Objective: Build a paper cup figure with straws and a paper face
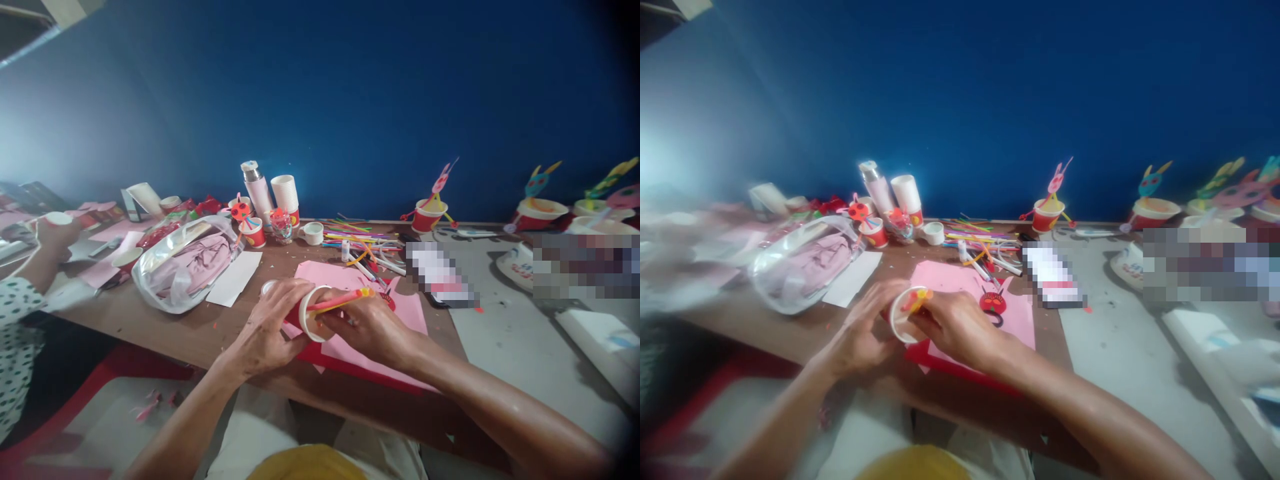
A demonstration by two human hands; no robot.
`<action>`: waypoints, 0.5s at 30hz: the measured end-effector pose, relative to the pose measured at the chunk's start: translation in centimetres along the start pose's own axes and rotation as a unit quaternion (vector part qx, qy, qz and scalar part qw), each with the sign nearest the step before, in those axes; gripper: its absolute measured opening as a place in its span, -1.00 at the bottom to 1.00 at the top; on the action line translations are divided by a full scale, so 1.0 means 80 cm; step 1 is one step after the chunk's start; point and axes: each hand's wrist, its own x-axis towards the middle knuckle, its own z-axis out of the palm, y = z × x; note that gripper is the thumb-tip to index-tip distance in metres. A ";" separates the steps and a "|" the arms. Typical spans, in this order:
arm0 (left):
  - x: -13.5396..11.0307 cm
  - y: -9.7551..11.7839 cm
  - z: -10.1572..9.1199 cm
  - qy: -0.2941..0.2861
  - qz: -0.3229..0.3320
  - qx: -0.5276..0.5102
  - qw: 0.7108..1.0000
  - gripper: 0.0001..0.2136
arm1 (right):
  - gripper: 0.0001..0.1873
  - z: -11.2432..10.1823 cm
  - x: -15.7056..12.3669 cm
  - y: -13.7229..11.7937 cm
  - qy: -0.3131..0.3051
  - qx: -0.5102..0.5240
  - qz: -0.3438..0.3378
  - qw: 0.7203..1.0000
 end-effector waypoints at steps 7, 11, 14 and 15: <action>-0.001 -0.001 0.001 0.003 0.001 -0.014 1.000 -0.48 | -0.86 -0.001 -0.003 0.001 0.022 -0.020 -0.027 0.999; -0.003 -0.003 0.006 0.007 -0.001 -0.034 0.999 -0.46 | -0.89 0.002 -0.002 0.000 0.016 -0.024 -0.036 0.999; -0.005 -0.007 0.010 0.015 0.005 -0.054 0.998 -0.49 | -0.90 0.004 -0.002 0.000 0.003 -0.029 -0.040 0.999; -0.005 -0.008 0.011 0.017 0.008 -0.059 0.998 -0.49 | -0.91 0.005 -0.002 0.000 0.003 -0.033 -0.042 0.999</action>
